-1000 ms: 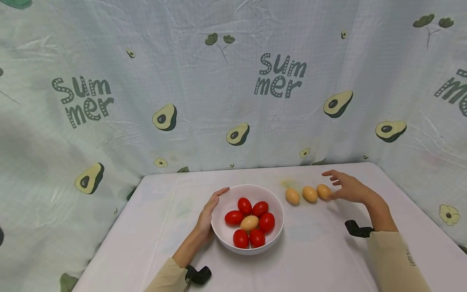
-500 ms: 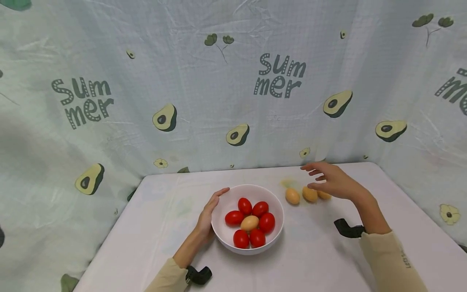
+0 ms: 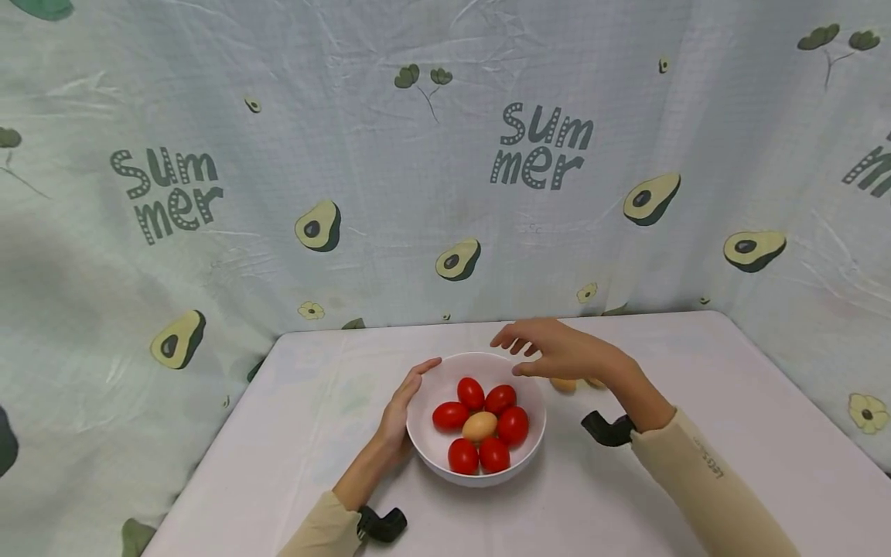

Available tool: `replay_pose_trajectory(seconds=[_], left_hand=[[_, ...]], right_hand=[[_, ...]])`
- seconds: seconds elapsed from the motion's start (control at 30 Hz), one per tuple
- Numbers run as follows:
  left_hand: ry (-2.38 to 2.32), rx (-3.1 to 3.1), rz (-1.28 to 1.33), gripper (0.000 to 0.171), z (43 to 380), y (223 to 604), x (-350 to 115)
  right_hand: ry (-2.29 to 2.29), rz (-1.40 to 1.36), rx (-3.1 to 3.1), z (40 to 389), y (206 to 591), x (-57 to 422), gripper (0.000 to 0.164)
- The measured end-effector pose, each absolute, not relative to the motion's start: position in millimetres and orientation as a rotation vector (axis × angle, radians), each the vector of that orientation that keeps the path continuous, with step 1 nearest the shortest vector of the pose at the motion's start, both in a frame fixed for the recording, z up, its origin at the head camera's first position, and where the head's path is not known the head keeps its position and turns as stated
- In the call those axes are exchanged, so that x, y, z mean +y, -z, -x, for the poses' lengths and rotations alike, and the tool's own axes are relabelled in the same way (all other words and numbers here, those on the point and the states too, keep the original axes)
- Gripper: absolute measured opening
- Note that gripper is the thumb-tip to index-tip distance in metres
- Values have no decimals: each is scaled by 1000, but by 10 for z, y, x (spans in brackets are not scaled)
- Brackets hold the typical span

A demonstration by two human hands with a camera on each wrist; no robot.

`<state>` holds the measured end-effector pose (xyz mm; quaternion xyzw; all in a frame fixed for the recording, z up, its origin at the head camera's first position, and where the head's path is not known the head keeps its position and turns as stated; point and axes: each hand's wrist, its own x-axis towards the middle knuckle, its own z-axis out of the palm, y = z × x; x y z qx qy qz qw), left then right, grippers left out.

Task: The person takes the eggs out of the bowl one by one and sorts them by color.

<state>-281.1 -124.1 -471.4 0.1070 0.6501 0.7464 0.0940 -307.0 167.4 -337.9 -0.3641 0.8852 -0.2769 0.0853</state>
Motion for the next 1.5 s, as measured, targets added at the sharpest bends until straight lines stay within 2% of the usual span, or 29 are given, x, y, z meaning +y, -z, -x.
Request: replay_pose_trajectory(seconds=[0.27,0.5,1.0,1.23,1.5], left_hand=[[-2201,1943,-326,51,2792,4710,-1279],[-2218,1911,-367,52,2781,4717,-1310],[-2273,1906,-296,51,2362,4703,-1082],[-2262,1918,-303,50,2370,4711,-1111],[-2245,1934,-303,51,2378,4725,-1136]], right_hand=[[559,1164,2527,3055,3302,1093,38],[392,1094,2464,3033,3383,787,38],[252,1031,2311,2805,3539,765,29],[187,1004,2263,2815,3549,683,25],[8,975,2213,2830,3608,555,35]])
